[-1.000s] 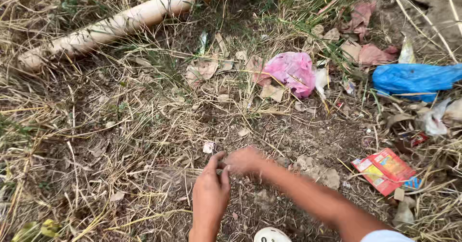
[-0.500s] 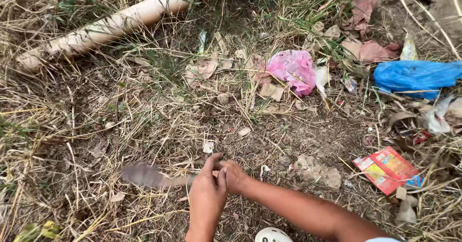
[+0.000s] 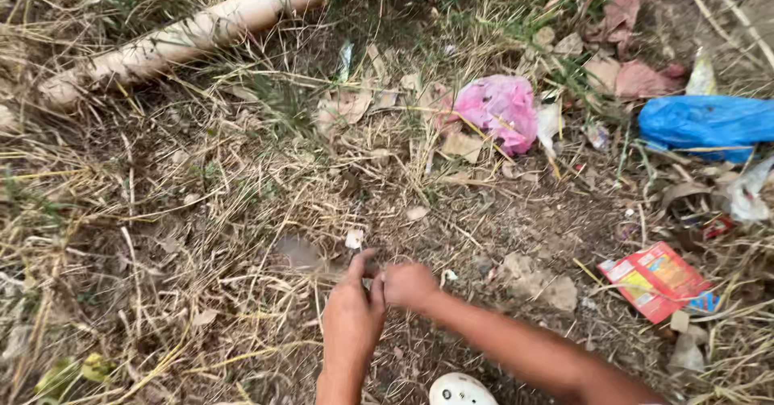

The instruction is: The person clears trash and dried weeds from the ground by hand and using a trowel-like tool, picking up plastic bags and debris.

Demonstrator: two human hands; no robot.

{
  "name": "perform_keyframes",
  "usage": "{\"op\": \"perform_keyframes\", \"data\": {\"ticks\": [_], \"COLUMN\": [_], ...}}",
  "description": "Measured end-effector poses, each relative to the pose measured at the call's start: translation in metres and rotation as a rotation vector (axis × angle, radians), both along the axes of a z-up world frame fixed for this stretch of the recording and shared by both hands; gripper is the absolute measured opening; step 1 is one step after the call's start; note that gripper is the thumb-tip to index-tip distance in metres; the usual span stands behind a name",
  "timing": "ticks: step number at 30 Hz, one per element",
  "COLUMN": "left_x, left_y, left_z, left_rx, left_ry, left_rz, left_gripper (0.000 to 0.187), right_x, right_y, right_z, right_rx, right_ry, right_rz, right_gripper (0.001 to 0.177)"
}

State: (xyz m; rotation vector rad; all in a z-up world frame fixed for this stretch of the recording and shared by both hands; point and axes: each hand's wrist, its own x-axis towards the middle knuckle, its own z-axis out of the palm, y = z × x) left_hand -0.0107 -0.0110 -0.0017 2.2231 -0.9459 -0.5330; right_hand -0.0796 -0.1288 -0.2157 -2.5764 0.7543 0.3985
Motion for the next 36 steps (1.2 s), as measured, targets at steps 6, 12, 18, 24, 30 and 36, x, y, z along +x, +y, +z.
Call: {"op": "perform_keyframes", "data": {"ticks": [6,12,18,24,30,36], "left_x": [-0.006,-0.005,-0.003,-0.001,-0.007,-0.004], "left_y": [-0.008,0.001,0.001,0.0,-0.014,0.001], "left_z": [0.001,0.015,0.014,0.023,0.02,0.017], "left_rx": [-0.004,0.186,0.144,0.168,0.206,0.174], "left_ry": [0.078,0.014,0.052,0.068,0.13,0.146], "left_rz": [-0.022,0.014,0.003,0.005,-0.009,0.012], "left_gripper": [0.037,0.038,0.041,0.041,0.047,0.047], "right_x": [-0.014,-0.102,-0.057,-0.054,-0.038,-0.083], "right_y": [-0.088,-0.149,-0.116,-0.139,-0.106,-0.197], "right_z": [-0.006,-0.067,-0.098,-0.047,-0.029,-0.022], "right_rx": [0.054,-0.656,-0.255,0.008,0.077,-0.31], "right_ry": [-0.026,-0.069,0.279,0.212,0.21,0.367], "right_rz": [0.214,-0.144,-0.411,-0.28,-0.307,-0.142], "right_gripper": [0.045,0.058,0.044,0.064,0.062,0.057]}}
